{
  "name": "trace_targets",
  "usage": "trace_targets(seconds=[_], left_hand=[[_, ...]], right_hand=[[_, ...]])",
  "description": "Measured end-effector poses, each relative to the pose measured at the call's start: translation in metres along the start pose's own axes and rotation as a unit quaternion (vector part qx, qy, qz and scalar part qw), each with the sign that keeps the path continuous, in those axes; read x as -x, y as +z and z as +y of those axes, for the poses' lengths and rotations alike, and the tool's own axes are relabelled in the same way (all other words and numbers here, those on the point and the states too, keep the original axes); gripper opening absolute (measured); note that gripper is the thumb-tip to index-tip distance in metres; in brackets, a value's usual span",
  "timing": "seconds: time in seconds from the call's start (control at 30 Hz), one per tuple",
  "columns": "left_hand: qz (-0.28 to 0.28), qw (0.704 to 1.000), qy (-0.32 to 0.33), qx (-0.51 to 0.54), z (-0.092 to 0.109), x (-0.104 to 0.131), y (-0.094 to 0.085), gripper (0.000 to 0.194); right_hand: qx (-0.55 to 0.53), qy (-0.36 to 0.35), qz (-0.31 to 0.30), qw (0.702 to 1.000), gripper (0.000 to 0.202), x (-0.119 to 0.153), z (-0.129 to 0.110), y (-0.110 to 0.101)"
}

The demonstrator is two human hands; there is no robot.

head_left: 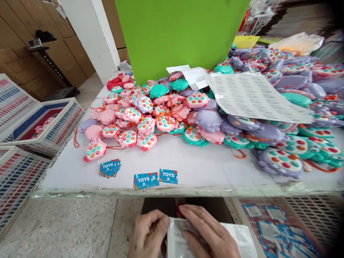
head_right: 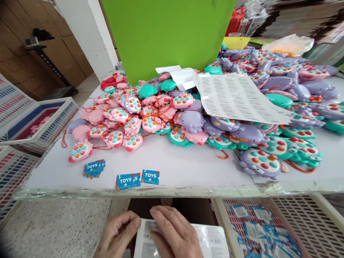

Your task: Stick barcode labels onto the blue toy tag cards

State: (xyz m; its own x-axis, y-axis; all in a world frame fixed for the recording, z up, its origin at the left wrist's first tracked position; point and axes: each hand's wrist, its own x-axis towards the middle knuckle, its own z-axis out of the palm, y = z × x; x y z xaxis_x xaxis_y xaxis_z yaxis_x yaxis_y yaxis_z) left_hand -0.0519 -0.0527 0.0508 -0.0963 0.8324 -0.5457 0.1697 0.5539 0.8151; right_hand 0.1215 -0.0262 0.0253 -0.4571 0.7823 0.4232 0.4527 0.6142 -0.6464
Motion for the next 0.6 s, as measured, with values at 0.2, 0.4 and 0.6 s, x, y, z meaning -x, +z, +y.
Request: trace_targets(seconds=[0.2, 0.4, 0.6], left_hand=[[-0.028, 1.0, 0.01, 0.005, -0.009, -0.006, -0.001, 0.047], [-0.04, 0.998, -0.011, 0.039, -0.016, -0.009, -0.001, 0.047], [-0.04, 0.997, 0.017, 0.056, -0.024, -0.015, 0.002, 0.044]], right_hand=[[-0.009, -0.025, -0.013, 1.0, 0.015, 0.005, 0.007, 0.0], [0.023, -0.026, 0.035, 0.999, 0.02, 0.0, 0.007, -0.001], [0.072, -0.087, 0.027, 0.993, 0.024, -0.004, 0.002, -0.005]])
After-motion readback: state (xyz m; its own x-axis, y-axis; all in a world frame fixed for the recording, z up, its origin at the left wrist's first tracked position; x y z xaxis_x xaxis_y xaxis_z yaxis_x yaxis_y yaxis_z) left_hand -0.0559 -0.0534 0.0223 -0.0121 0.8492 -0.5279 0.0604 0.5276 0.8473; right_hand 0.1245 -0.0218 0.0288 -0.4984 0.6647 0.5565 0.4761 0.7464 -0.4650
